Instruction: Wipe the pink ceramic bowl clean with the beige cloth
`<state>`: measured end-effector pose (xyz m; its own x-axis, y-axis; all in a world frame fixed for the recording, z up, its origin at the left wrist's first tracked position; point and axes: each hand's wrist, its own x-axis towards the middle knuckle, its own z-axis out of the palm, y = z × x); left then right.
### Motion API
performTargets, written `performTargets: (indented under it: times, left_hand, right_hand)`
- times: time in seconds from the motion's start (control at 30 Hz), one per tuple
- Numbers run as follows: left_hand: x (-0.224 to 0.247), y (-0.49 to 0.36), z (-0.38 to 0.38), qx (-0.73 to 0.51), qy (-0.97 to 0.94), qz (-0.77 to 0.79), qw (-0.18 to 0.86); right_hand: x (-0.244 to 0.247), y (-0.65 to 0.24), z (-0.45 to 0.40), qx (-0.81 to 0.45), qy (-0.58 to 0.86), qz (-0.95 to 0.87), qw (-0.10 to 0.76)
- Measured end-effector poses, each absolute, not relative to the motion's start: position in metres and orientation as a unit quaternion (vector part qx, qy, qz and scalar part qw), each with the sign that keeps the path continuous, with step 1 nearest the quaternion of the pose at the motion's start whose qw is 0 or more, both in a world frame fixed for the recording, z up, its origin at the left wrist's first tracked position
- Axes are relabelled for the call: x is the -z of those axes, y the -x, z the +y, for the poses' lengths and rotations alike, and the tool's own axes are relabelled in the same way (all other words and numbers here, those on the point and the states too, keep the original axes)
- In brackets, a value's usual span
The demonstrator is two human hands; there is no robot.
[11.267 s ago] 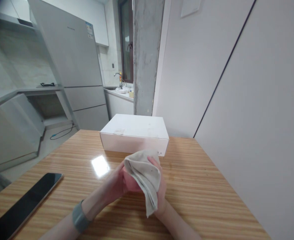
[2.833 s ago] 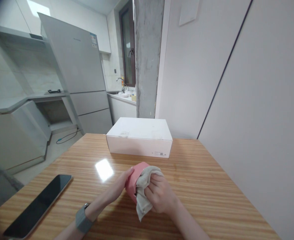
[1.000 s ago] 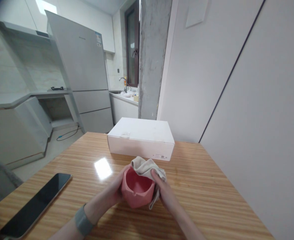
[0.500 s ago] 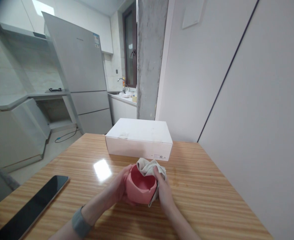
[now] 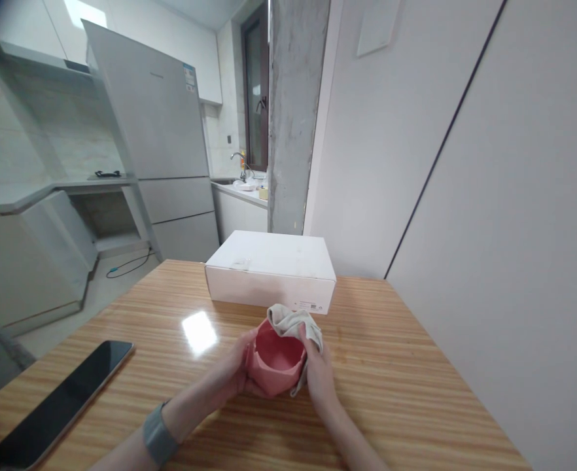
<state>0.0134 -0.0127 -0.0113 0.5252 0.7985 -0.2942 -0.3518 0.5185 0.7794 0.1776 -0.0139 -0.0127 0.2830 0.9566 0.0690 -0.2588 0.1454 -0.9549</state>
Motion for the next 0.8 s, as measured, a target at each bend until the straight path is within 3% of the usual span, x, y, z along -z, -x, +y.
performTargets:
  times: [0.23, 0.57, 0.8]
  left_hand:
    - [0.002, -0.017, -0.019, -0.408, -0.310, 0.247, 0.823]
    - [0.002, -0.001, -0.008, -0.345, -0.339, 0.370, 0.793]
    - [0.000, -0.008, -0.011, -0.385, -0.330, 0.374, 0.776]
  right_hand:
    - [0.009, -0.167, -0.024, -0.415, 0.492, -0.357, 0.677]
    - [0.004, -0.172, -0.024, -0.522, 0.458, -0.361, 0.622]
    - [-0.009, -0.170, -0.022, -0.490, 0.457, -0.383, 0.636]
